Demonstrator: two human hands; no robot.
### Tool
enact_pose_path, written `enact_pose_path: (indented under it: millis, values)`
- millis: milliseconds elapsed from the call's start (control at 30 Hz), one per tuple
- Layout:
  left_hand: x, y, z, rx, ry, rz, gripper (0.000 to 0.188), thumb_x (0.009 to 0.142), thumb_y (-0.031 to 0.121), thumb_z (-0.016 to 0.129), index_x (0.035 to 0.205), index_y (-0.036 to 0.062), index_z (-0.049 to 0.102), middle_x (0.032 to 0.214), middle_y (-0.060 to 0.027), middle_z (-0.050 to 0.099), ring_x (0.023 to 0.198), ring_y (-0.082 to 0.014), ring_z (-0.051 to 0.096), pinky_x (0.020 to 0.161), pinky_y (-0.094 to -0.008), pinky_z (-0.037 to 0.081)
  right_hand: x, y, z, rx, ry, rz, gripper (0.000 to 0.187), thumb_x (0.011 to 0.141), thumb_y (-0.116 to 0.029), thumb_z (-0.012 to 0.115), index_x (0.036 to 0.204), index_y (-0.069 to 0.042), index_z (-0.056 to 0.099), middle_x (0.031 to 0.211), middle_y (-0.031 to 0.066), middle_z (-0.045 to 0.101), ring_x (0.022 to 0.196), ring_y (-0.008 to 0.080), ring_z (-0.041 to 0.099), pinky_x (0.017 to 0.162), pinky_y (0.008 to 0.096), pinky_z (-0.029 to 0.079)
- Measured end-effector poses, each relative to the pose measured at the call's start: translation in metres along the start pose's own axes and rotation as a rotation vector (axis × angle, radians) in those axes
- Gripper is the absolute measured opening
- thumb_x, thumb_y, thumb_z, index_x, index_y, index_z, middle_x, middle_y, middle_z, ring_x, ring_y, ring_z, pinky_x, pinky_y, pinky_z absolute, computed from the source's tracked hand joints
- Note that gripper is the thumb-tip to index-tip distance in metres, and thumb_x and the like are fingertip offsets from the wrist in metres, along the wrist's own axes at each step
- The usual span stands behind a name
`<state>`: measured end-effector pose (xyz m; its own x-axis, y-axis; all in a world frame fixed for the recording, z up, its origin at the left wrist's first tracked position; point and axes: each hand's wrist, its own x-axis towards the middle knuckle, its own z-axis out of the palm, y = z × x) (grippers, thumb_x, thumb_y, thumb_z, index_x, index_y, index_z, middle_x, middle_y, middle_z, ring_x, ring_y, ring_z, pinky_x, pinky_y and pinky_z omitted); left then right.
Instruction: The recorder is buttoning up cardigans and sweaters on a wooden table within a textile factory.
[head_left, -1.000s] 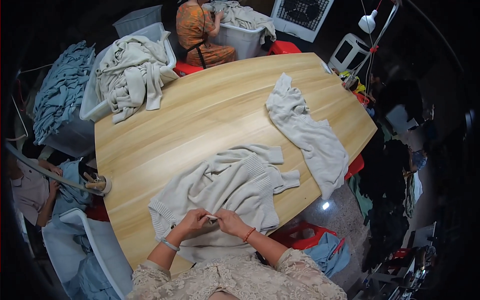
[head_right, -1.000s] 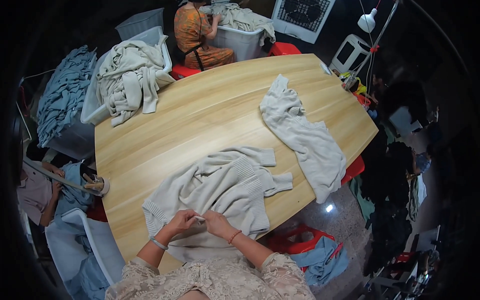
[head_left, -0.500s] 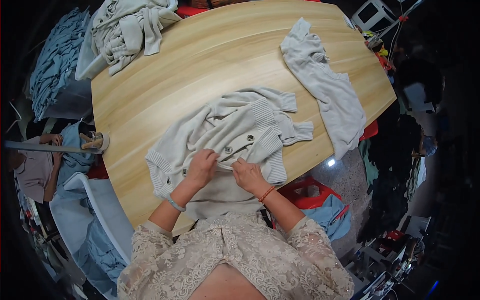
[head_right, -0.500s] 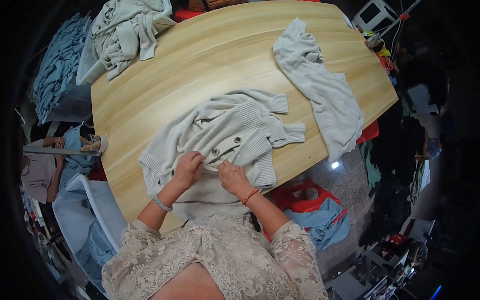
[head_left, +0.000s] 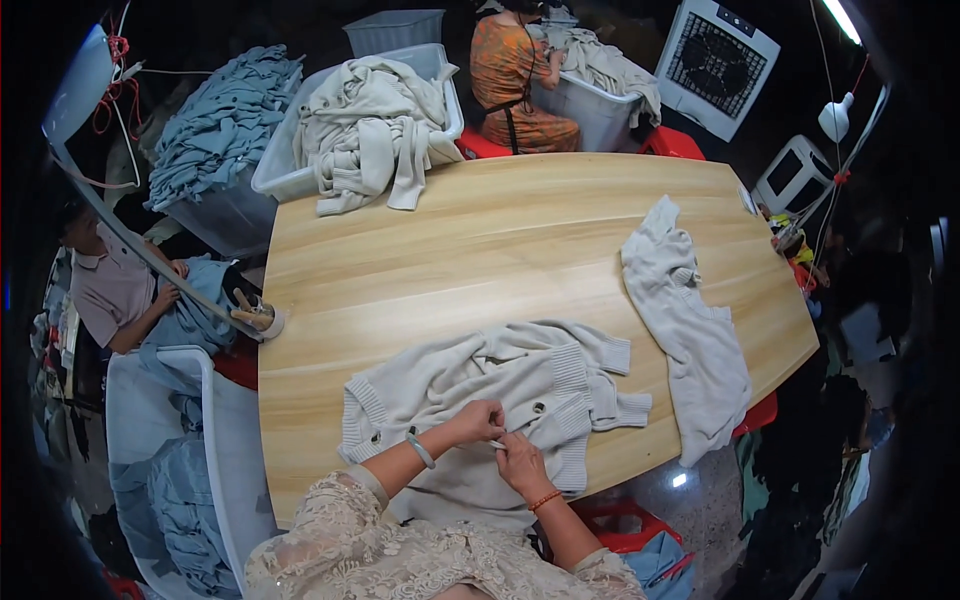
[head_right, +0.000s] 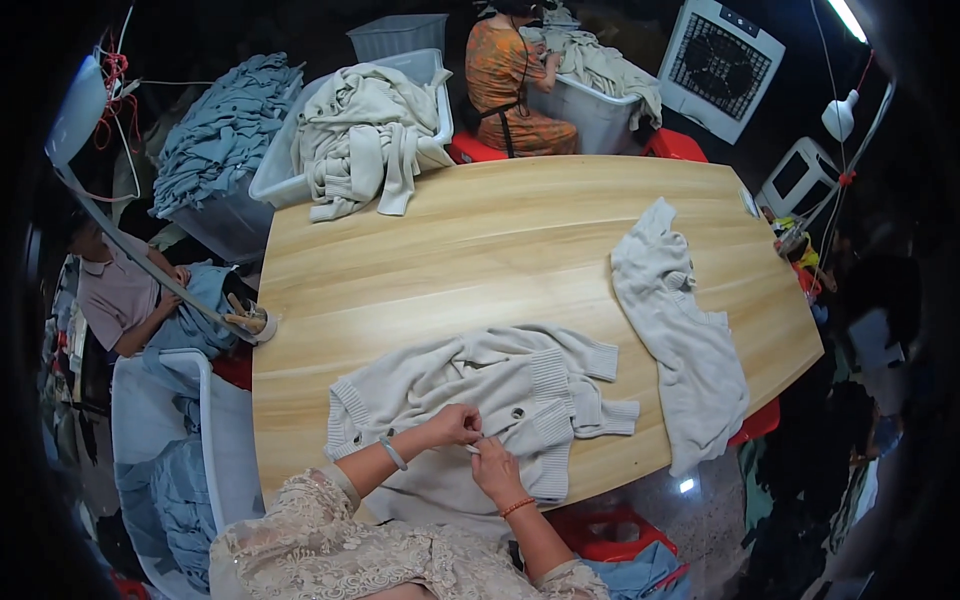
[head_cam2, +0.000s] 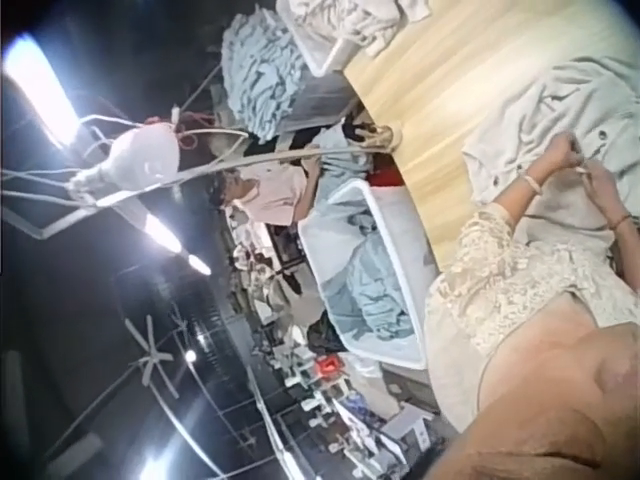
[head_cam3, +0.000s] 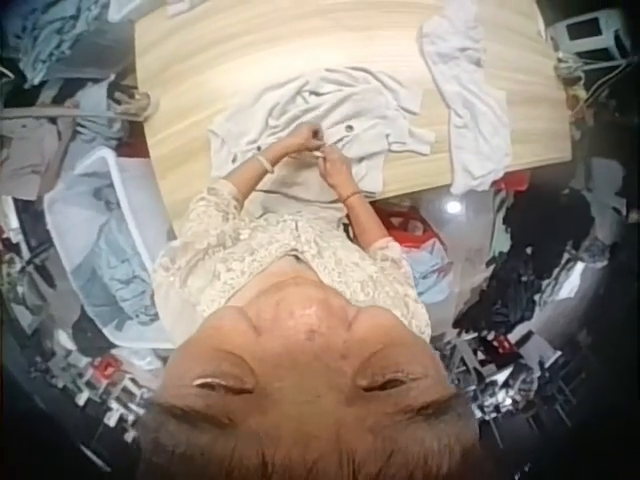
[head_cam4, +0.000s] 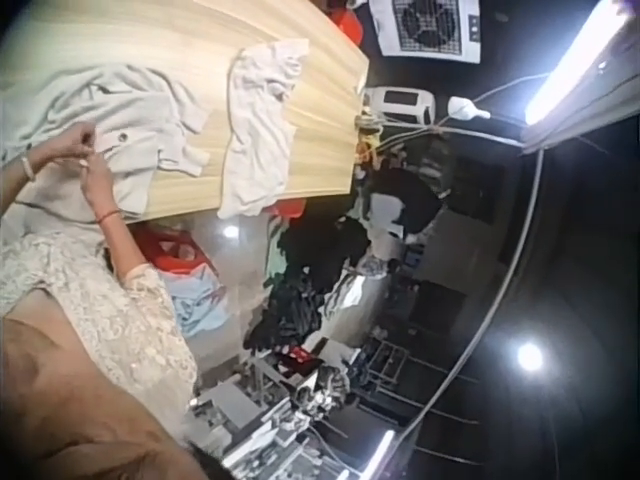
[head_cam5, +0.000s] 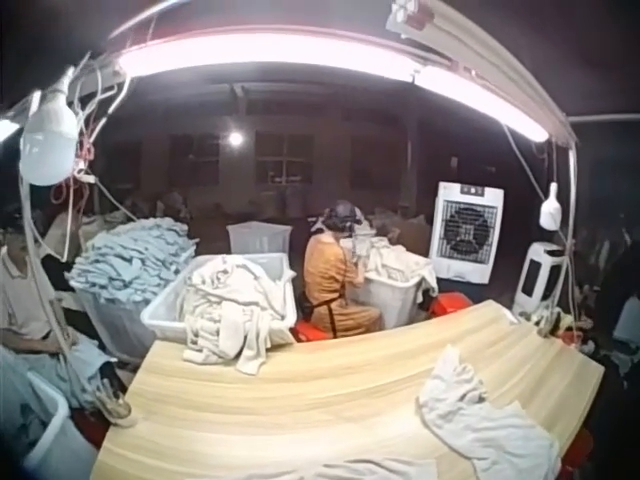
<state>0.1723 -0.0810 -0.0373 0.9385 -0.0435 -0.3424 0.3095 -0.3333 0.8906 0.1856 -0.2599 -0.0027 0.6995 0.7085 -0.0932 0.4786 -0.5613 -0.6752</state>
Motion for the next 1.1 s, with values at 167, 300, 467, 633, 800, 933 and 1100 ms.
enact_pose_path:
  millis: [167,300,467,633,800,933,1100]
  values:
    - [-0.006,-0.011,-0.001,-0.572,-0.107,-0.195,0.011,0.081,0.011,0.071,0.082,0.0022,0.066,0.062,0.0020,0.057,0.048,-0.0045,0.046,0.042,-0.0200,0.034,0.002,-0.001,0.002,0.088,0.117,-0.015,0.032,0.080,-0.013,0.062,0.108,-0.003,0.053,0.096,0.0178,0.059,0.087,0.0381,0.059,0.073,0.0467,0.049]
    - [-0.013,-0.011,-0.005,-0.585,-0.106,-0.154,0.011,0.081,0.011,0.071,0.085,0.0014,0.067,0.063,0.0018,0.058,0.050,-0.0042,0.047,0.043,-0.0197,0.034,-0.003,-0.004,0.003,-0.030,0.097,-0.009,0.040,0.079,-0.016,0.063,0.115,-0.004,0.051,0.093,0.0183,0.060,0.087,0.0366,0.060,0.074,0.0433,0.050]
    - [-0.033,-0.006,-0.004,-0.475,-0.186,0.187,0.020,0.084,0.018,0.070,0.093,0.0005,0.067,0.084,0.0008,0.064,0.070,-0.0077,0.055,0.061,-0.0253,0.046,-0.001,0.003,0.002,0.013,0.043,-0.025,0.035,0.079,-0.015,0.062,0.111,-0.002,0.054,0.094,0.0206,0.059,0.087,0.0376,0.059,0.076,0.0444,0.049]
    - [-0.043,-0.004,-0.001,0.169,0.061,0.234,0.024,0.077,0.017,0.061,0.097,0.0043,0.065,0.088,-0.0169,0.063,0.082,-0.0336,0.060,0.073,-0.0397,0.048,0.007,0.010,0.000,0.102,-0.031,-0.084,0.030,0.077,-0.011,0.060,0.106,-0.001,0.060,0.087,0.0197,0.059,0.084,0.0355,0.060,0.075,0.0430,0.048]
    - [-0.045,0.000,-0.001,0.141,0.104,0.207,0.019,0.078,0.014,0.060,0.093,0.0032,0.065,0.083,-0.0154,0.063,0.079,-0.0324,0.061,0.070,-0.0386,0.048,0.010,0.004,-0.007,0.093,0.016,-0.152,0.025,0.077,-0.003,0.056,0.101,-0.002,0.063,0.084,0.0196,0.059,0.079,0.0370,0.059,0.072,0.0429,0.048]
    - [-0.048,0.001,-0.002,0.046,0.102,0.170,0.014,0.079,0.010,0.058,0.091,0.0035,0.063,0.081,-0.0150,0.062,0.075,-0.0314,0.060,0.067,-0.0376,0.047,0.007,-0.006,-0.009,0.119,0.011,-0.023,0.014,0.080,-0.006,0.057,0.092,-0.004,0.063,0.085,0.0179,0.061,0.080,0.0386,0.059,0.072,0.0457,0.048]
    - [-0.052,-0.008,-0.009,0.285,0.193,0.273,0.016,0.081,0.016,0.062,0.090,0.0037,0.062,0.080,-0.0142,0.063,0.072,-0.0309,0.062,0.064,-0.0370,0.048,-0.013,0.008,-0.021,0.028,-0.065,0.034,0.019,0.081,-0.022,0.064,0.092,-0.007,0.062,0.084,0.0165,0.062,0.078,0.0382,0.060,0.069,0.0465,0.048]
